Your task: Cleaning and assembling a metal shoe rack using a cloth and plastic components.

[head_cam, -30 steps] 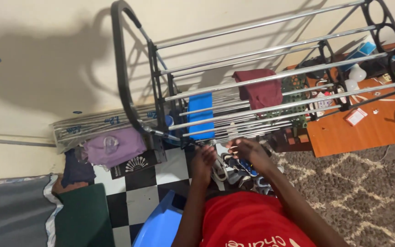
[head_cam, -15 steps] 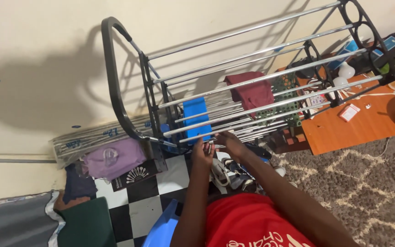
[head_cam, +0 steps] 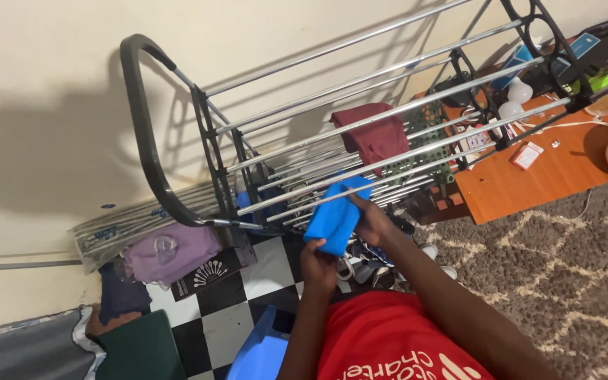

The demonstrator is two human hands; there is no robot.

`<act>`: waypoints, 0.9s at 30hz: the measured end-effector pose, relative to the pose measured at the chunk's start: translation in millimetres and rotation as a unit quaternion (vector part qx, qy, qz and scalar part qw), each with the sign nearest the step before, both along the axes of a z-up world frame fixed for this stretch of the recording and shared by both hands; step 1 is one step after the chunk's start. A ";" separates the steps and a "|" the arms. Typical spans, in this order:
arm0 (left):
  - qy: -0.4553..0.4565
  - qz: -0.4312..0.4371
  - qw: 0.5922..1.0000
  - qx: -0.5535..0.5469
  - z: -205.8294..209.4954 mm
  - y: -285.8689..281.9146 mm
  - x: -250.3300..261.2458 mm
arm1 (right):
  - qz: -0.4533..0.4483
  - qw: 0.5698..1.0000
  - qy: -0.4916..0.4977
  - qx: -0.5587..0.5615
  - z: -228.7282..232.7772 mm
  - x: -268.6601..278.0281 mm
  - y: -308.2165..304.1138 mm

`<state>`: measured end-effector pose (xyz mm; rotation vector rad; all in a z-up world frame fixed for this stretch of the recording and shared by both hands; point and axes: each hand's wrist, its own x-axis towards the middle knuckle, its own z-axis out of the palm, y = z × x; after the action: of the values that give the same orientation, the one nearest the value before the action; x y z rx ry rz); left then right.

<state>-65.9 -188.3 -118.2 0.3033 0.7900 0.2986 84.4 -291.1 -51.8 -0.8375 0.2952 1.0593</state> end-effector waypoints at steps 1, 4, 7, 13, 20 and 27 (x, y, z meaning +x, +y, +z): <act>0.026 -0.020 0.999 -0.001 17.1 -1.7 0.7 | -0.011 0.999 -0.004 0.029 -4.2 0.4 -8.3; 0.059 -0.057 0.996 0.019 4.3 -2.0 0.3 | -0.034 0.999 -0.013 0.036 -3.5 -1.9 -28.3; 0.069 -0.114 0.990 0.053 -34.5 -8.0 4.3 | -0.075 0.997 -0.015 0.032 -0.1 -3.8 -53.3; 0.092 -0.197 0.975 0.036 -25.1 -44.7 31.3 | -0.187 0.981 -0.029 0.047 -15.3 3.3 -118.4; 0.085 -0.282 0.953 0.068 -25.1 -113.2 74.2 | -0.306 0.952 0.028 0.003 -51.0 7.1 -222.0; 0.089 -0.359 0.921 0.117 -84.5 -197.1 143.1 | -0.390 0.921 0.011 -0.023 -91.8 20.7 -318.1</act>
<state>77.2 -385.4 -202.7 0.8286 0.7694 -0.3379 105.1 -609.2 -143.6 -0.6539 0.6148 0.3130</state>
